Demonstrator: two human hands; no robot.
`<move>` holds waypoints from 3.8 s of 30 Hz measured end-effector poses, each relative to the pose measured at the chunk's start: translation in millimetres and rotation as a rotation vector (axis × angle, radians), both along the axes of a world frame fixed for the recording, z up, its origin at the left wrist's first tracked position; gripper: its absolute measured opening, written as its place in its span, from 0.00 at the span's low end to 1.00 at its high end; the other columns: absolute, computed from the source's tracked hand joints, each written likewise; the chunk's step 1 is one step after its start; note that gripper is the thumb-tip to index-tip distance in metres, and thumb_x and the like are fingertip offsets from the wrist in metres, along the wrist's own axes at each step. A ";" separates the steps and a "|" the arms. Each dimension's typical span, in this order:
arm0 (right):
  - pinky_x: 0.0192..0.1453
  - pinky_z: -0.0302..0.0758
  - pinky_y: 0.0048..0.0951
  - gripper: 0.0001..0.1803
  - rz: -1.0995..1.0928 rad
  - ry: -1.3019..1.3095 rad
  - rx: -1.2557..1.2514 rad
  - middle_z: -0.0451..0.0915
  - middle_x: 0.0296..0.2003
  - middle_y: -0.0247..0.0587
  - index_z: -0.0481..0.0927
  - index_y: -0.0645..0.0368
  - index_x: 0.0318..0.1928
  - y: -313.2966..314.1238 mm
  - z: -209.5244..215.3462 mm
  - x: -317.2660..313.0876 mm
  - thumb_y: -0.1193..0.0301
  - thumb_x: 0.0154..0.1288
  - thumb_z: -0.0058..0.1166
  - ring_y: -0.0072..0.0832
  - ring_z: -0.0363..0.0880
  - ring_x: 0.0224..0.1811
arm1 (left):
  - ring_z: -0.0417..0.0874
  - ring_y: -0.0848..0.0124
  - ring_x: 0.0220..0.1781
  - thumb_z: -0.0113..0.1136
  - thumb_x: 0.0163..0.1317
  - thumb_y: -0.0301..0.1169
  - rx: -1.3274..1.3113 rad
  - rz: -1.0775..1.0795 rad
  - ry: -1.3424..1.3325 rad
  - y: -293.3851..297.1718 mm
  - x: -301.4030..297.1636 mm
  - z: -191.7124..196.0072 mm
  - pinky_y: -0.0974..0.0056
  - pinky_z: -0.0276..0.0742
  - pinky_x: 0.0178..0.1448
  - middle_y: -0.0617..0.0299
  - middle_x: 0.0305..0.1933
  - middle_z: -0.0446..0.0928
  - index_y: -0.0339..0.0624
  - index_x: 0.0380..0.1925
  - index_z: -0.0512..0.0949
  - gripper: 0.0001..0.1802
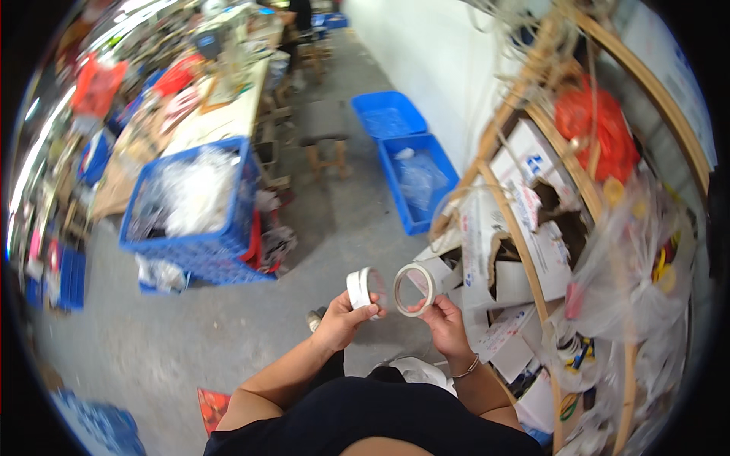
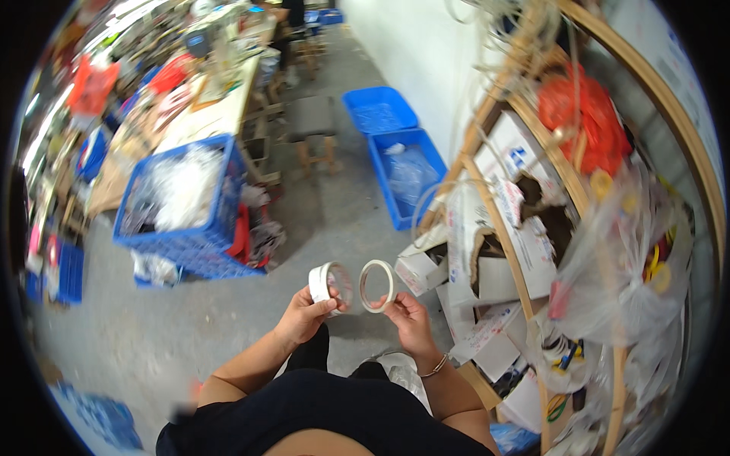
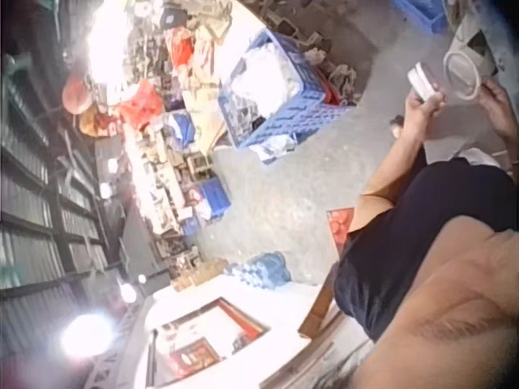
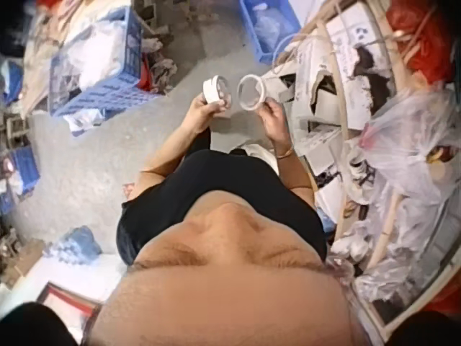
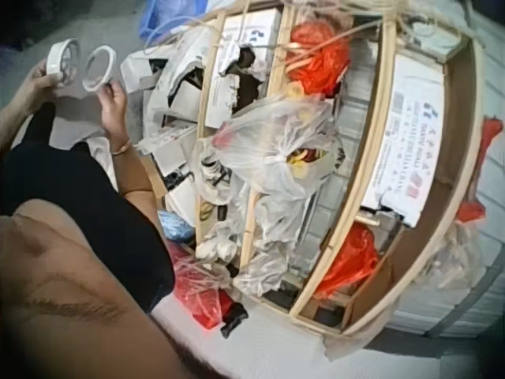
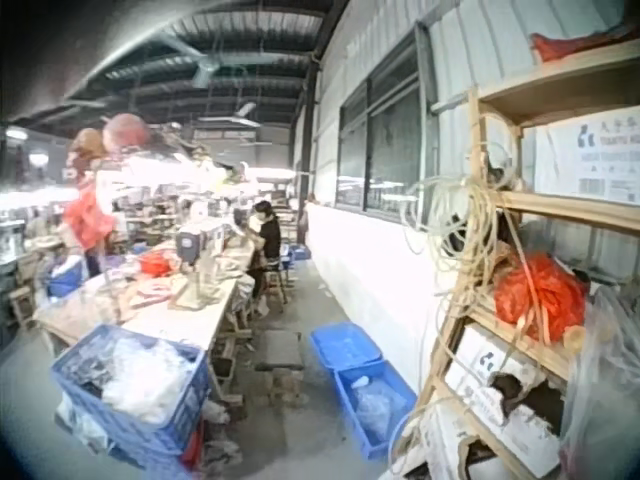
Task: The person repeatedly picks up small pink and white plastic pieces and wraps white tape around them on a workbench. They briefly walk to a shelf to retrieve more tape rolls, then return to continue wrapping the pieces.
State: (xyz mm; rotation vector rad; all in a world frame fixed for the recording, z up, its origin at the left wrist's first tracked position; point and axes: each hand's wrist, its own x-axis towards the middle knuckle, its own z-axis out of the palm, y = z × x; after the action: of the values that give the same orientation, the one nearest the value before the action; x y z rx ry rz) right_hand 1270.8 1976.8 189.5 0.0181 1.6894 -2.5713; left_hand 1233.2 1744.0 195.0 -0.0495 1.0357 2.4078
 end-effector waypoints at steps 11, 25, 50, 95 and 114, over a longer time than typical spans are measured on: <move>0.49 0.84 0.36 0.20 0.796 -0.622 -0.729 0.81 0.40 0.35 0.72 0.60 0.59 -257.6 27.4 23.1 0.59 0.79 0.44 0.25 0.82 0.45 | 0.79 0.72 0.48 0.67 0.62 0.28 0.036 0.628 0.017 -225.9 182.1 38.8 0.63 0.77 0.53 0.61 0.50 0.80 0.38 0.58 0.74 0.24; 0.59 0.76 0.29 0.18 1.078 0.176 0.172 0.79 0.50 0.38 0.76 0.65 0.56 -646.7 32.0 117.5 0.63 0.78 0.48 0.26 0.79 0.52 | 0.83 0.77 0.41 0.72 0.59 0.30 -0.623 1.003 -0.060 -523.4 307.2 49.8 0.68 0.79 0.48 0.62 0.39 0.85 0.37 0.43 0.83 0.14; 0.63 0.69 0.35 0.14 1.691 -0.694 -0.200 0.78 0.52 0.39 0.75 0.58 0.56 -1351.5 -6.3 60.6 0.70 0.73 0.54 0.28 0.76 0.56 | 0.83 0.73 0.39 0.64 0.58 0.22 -0.555 1.336 -0.244 -1149.1 276.0 -4.5 0.69 0.77 0.41 0.57 0.38 0.84 0.31 0.47 0.80 0.16; 0.39 0.77 0.38 0.06 -0.195 0.379 1.094 0.79 0.31 0.41 0.81 0.56 0.34 -2022.4 -35.8 -515.3 0.76 0.56 0.64 0.40 0.79 0.35 | 0.81 0.41 0.43 0.70 0.55 0.42 -1.621 -0.347 0.909 -2122.8 -590.4 -125.5 0.46 0.75 0.51 0.41 0.37 0.82 0.34 0.39 0.78 0.22; 0.45 0.78 0.36 0.10 -0.650 0.060 1.047 0.80 0.36 0.43 0.82 0.57 0.40 -1937.6 -19.3 -707.5 0.76 0.56 0.67 0.41 0.81 0.39 | 0.84 0.71 0.37 0.69 0.50 0.28 -1.084 0.085 0.562 -1929.2 -1051.1 -111.3 0.64 0.78 0.43 0.61 0.35 0.84 0.41 0.37 0.81 0.13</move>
State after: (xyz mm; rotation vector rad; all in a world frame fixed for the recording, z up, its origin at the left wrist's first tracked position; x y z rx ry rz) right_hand 563.3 39.1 170.2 0.6172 3.2178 -1.5848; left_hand 182.1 -185.2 83.7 0.2202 2.5084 1.6519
